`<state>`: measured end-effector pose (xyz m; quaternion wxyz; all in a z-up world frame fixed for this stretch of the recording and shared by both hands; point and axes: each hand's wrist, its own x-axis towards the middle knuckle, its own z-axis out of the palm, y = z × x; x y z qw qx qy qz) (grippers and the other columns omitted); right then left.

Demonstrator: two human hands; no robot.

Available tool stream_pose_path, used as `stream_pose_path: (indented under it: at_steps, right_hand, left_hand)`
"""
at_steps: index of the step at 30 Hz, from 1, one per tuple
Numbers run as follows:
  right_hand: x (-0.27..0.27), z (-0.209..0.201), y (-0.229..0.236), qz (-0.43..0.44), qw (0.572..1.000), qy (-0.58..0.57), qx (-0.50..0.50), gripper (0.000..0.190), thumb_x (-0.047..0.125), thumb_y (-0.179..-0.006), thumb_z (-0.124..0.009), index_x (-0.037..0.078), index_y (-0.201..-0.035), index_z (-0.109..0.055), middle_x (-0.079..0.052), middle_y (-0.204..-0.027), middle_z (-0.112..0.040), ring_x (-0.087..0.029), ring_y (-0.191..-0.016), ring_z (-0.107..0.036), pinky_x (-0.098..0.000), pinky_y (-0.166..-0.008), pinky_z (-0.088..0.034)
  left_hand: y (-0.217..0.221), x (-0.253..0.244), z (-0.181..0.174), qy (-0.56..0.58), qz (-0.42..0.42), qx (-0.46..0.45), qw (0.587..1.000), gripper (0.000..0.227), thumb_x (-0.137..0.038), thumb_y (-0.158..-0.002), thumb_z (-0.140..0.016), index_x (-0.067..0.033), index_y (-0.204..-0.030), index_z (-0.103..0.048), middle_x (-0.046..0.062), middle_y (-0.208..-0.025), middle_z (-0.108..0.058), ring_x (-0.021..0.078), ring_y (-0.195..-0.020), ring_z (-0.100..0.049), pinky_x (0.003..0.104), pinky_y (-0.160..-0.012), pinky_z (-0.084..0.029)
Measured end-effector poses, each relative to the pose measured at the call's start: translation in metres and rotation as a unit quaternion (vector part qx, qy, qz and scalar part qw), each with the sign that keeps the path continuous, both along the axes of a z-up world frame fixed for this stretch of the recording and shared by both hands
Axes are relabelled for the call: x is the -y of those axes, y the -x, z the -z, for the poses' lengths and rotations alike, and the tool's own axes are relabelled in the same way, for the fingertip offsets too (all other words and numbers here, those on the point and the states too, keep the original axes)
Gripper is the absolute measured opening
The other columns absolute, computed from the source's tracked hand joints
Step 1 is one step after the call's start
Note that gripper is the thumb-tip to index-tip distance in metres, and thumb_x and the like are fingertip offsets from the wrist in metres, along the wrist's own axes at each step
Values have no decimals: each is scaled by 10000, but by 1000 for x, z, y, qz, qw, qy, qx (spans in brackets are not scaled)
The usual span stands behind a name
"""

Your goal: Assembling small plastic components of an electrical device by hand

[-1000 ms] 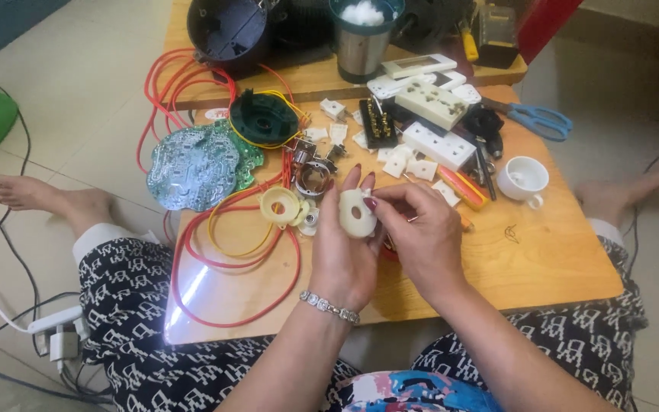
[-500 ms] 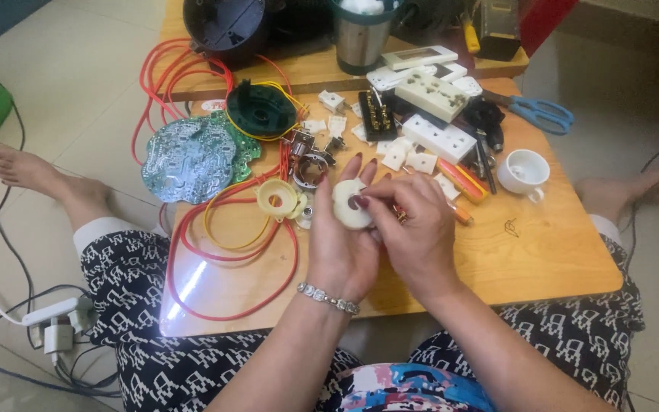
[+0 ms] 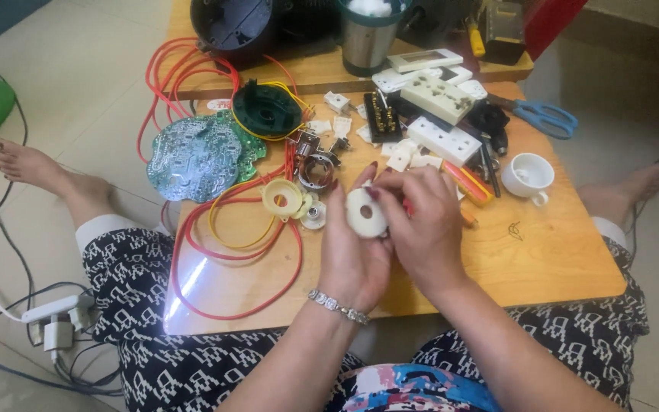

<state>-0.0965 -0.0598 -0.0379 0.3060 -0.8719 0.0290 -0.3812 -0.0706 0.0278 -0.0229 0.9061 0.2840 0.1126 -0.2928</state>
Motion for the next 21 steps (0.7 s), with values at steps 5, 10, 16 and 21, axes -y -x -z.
stream_pose_path:
  at_steps: [5, 10, 16, 21]
  right_hand:
    - [3, 13, 7, -2, 1000, -12, -24, 65, 162, -852, -728, 172, -907, -696, -14, -797, -563, -239, -817, -571, -356, -782, -452]
    - [-9, 14, 7, -36, 999, 8, -27, 60, 162, -827, -728, 189, -873, -700, -29, -788, -568, -254, -794, -566, -370, -764, -451]
    - [-18, 21, 4, -86, 996, -1, -32, 94, 194, -809, -733, 230, -896, -727, 0, -782, -564, -222, -788, -564, -346, -759, -469]
    - [-5, 6, 6, -16, 998, -44, -49, 39, 199, -860, -719, 206, -898, -718, 0, -784, -569, -210, -801, -575, -335, -777, -459]
  left_hand:
    - [-9, -6, 11, 10, -25, -30, 999, 594, -490, -967, -269, -123, -1394, -458, 123, -1419, -496, 240, -1203, -521, 374, -973, -464]
    - [-15, -13, 3, 10, -47, -45, 998, 608, -491, -974, -235, -116, -1414, -424, 132, -1423, -472, 267, -1246, -498, 368, -1005, -449]
    - [-16, -11, 9, 13, -45, -76, 996, 670, -570, -937, -246, -137, -1406, -447, 135, -1427, -455, 302, -1245, -499, 433, -1045, -425]
    - [-9, 1, 42, -52, 40, -80, 995, 607, -603, -925, -301, -183, -1244, -601, 73, -1248, -641, 235, -1062, -618, 354, -869, -517]
